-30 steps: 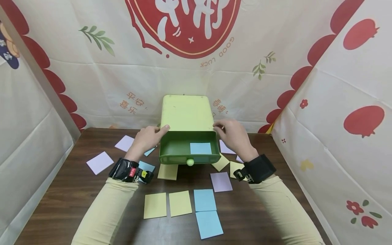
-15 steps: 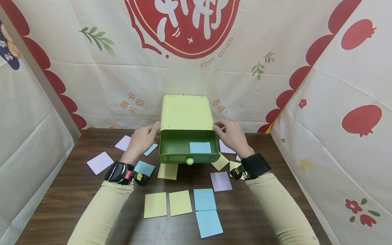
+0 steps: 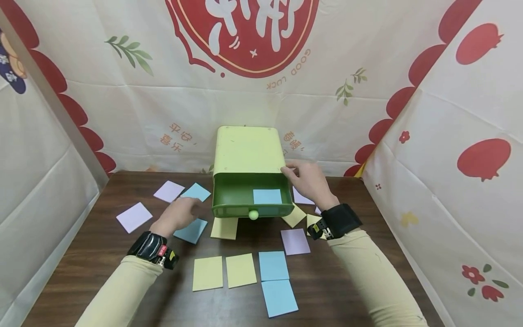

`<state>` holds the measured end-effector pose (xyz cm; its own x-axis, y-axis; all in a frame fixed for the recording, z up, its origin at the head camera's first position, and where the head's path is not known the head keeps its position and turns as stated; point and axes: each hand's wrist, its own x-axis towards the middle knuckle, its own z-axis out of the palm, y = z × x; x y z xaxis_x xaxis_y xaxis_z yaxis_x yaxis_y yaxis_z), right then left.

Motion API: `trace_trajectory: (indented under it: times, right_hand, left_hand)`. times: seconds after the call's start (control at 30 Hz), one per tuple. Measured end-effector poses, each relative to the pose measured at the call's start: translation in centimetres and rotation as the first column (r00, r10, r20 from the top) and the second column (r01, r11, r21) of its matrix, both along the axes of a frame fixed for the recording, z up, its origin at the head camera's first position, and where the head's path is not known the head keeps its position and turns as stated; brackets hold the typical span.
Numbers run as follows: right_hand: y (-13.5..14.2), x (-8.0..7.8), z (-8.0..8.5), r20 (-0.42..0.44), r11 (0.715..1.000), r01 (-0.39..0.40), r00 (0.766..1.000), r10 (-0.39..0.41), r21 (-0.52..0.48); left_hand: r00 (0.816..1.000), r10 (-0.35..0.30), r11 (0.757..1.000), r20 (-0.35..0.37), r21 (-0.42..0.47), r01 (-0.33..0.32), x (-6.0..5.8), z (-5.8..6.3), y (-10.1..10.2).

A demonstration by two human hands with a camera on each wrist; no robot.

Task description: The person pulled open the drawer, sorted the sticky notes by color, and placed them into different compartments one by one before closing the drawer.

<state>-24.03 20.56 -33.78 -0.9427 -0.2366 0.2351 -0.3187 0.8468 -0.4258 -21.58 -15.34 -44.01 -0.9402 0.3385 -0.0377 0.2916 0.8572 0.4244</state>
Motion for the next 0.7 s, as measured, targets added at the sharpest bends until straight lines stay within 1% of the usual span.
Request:
trace_trajectory:
  times: [0.1,0.2,0.33,0.5,0.7]
  right_hand:
    - [-0.1,0.0,-0.2,0.017,1.0,0.004,1.0,-0.004,0.007]
    - [-0.2,0.2,-0.3,0.034,1.0,0.024,0.999,-0.024,0.013]
    - [-0.6,0.4,-0.1,0.042,0.999,0.044,0.998,-0.044,0.017]
    - [-1.0,0.5,0.3,0.043,1.0,0.013,0.999,-0.013,0.005]
    - [-1.4,0.2,0.7,0.07,1.0,0.009,0.997,-0.01,0.014]
  left_hand:
    - [0.999,-0.023,0.997,0.025,-0.075,0.025,0.3,-0.9,0.0]
    - [0.998,-0.038,0.992,0.05,-0.119,0.044,0.5,-1.6,0.1]
    - [0.997,-0.051,0.989,0.065,-0.138,0.059,0.8,-2.4,0.0]
    - [0.995,-0.068,0.985,0.077,-0.154,0.079,0.8,-3.4,0.0]
    - [0.995,-0.088,0.974,0.044,-0.207,0.095,0.2,-4.5,-0.2]
